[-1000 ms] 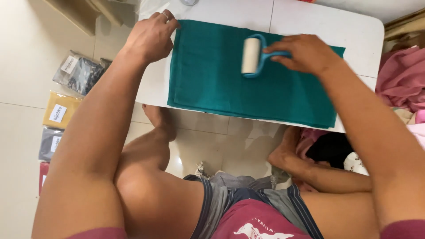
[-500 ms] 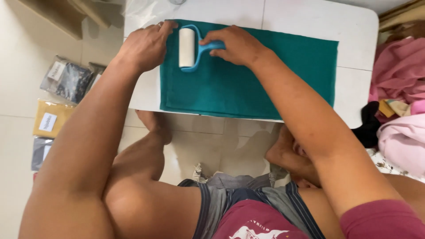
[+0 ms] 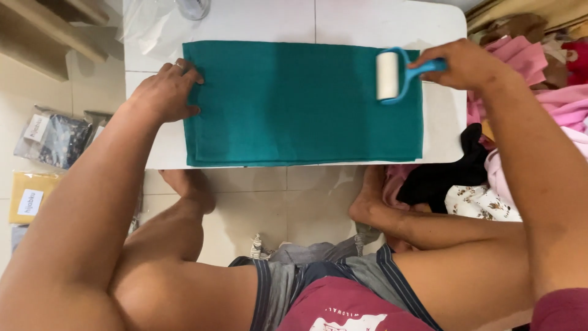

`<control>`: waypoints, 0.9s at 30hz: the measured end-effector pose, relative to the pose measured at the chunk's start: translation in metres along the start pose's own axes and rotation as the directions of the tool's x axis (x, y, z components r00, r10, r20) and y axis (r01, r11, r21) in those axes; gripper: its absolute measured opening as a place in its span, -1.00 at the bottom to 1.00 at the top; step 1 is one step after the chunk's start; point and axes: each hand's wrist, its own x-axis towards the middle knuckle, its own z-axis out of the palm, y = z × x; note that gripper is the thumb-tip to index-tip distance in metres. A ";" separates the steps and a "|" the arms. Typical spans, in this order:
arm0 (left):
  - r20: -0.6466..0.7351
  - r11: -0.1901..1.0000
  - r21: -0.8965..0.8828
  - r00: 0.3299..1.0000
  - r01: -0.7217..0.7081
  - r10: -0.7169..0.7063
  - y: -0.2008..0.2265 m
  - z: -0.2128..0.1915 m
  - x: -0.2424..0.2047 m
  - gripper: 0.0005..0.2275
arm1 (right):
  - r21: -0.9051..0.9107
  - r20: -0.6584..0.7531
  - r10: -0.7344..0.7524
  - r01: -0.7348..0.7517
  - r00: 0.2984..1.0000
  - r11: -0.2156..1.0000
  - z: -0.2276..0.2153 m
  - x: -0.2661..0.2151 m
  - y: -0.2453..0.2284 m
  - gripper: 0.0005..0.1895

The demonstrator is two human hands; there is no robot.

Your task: Unfolding a green hijab, folding it into a rectangular shape, and using a lint roller to remove debris from the surface.

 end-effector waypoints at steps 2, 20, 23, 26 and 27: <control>0.011 1.000 -0.007 1.000 0.002 -0.002 -0.001 -0.002 0.000 -0.36 | -0.045 0.014 0.052 -0.052 0.999 0.998 0.003 -0.018 0.033 -0.55; -0.435 0.984 0.175 0.899 0.036 0.044 -0.011 -0.020 0.002 -0.84 | -0.515 -0.189 -0.325 0.188 0.927 0.836 0.016 0.142 -0.170 -0.65; -0.447 0.981 0.169 0.895 0.093 -0.008 -0.011 -0.021 0.002 -0.87 | -0.417 -0.222 -0.362 0.248 0.905 0.875 0.021 0.184 -0.241 -0.68; -0.499 0.979 0.158 0.866 0.126 -0.031 -0.011 -0.019 0.002 -0.87 | -0.296 -0.304 -0.387 0.299 0.871 0.907 0.029 0.215 -0.290 -0.69; -0.497 0.979 0.150 0.866 0.136 -0.045 -0.009 -0.022 0.000 -0.85 | -0.274 -0.336 -0.369 0.284 0.867 0.919 0.033 0.223 -0.300 -0.70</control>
